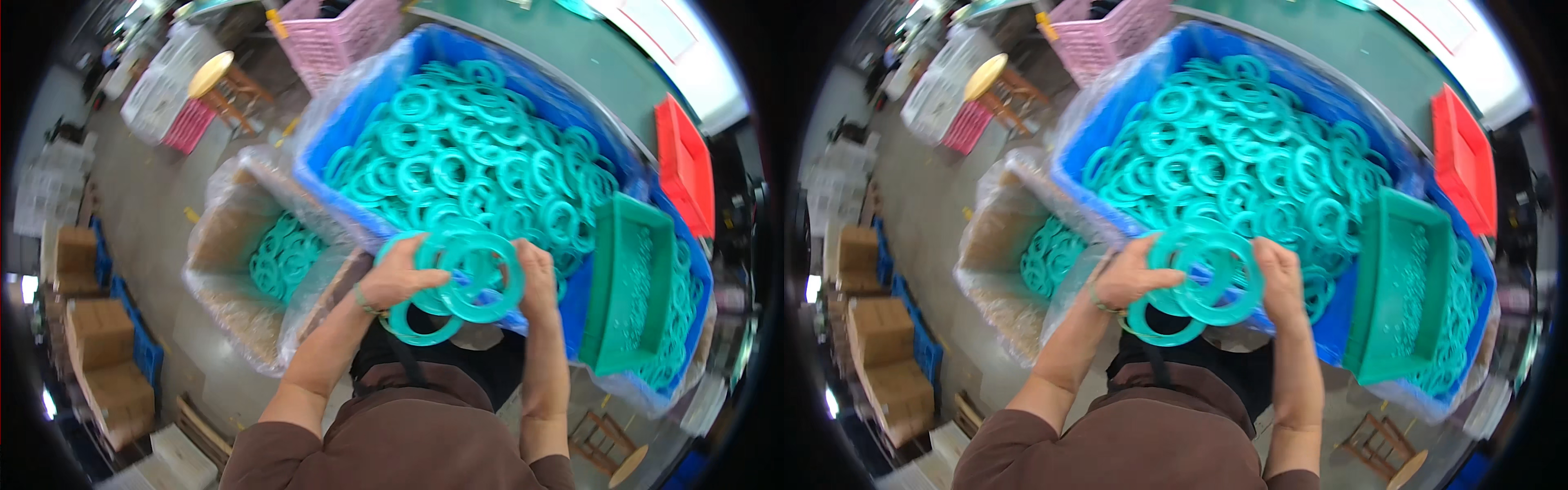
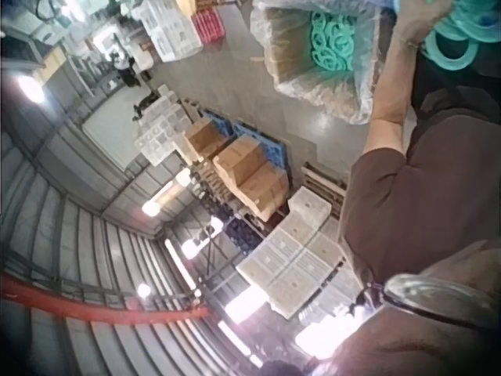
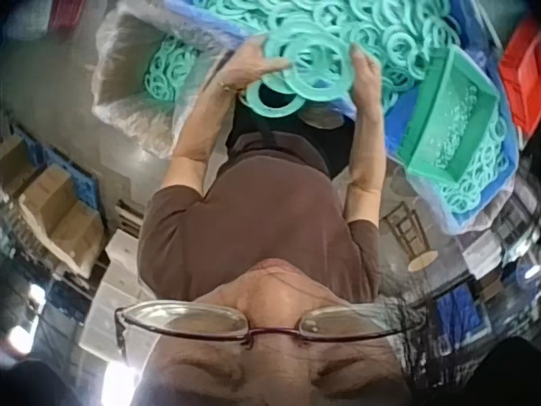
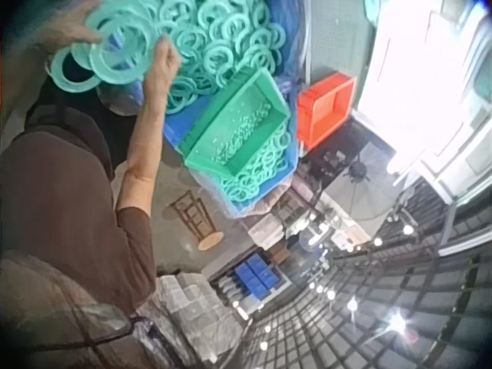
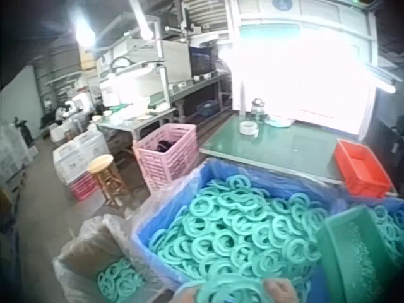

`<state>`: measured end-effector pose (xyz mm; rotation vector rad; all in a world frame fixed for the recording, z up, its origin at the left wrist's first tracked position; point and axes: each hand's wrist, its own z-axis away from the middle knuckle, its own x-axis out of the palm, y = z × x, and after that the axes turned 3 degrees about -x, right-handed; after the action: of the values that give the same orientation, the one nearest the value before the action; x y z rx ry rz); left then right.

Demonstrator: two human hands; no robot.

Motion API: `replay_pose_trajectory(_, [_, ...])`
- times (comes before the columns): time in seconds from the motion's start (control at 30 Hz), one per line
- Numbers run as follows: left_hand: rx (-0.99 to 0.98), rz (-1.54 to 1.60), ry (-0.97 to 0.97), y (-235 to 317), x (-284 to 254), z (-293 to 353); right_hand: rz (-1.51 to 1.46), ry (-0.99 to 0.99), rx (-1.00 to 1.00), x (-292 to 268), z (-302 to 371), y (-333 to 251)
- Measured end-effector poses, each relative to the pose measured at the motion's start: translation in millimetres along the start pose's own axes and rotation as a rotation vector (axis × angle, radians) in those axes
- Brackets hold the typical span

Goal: Sorting and inspecting teal plastic rings at a manufacturing workstation.

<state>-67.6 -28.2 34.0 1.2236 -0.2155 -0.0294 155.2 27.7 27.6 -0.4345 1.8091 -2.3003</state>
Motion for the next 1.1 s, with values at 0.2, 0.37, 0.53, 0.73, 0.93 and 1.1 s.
replay_pose_trajectory(0.2, [0.15,-0.148,-0.138,-6,4,-8,-0.121,-0.319,0.229,-13,-2,-14])
replay_pose_trajectory(0.37, [0.163,-0.077,-0.207,-5,-5,-10,-0.542,-0.262,0.369,-11,-2,-6])
replay_pose_trajectory(0.53, [0.185,-0.183,-0.271,-4,-9,-18,-0.189,-0.256,0.277,-9,-2,-16])
replay_pose_trajectory(0.73, [0.072,0.03,-0.147,-1,-19,-14,0.185,-0.128,-0.073,14,4,-16])
replay_pose_trajectory(0.93, [-0.014,0.075,-0.214,12,-17,-20,0.688,-0.434,-0.327,-2,3,-39])
replay_pose_trajectory(1.1, [-0.035,0.129,-0.168,12,-11,-24,0.601,-0.225,-0.477,-3,3,-24])
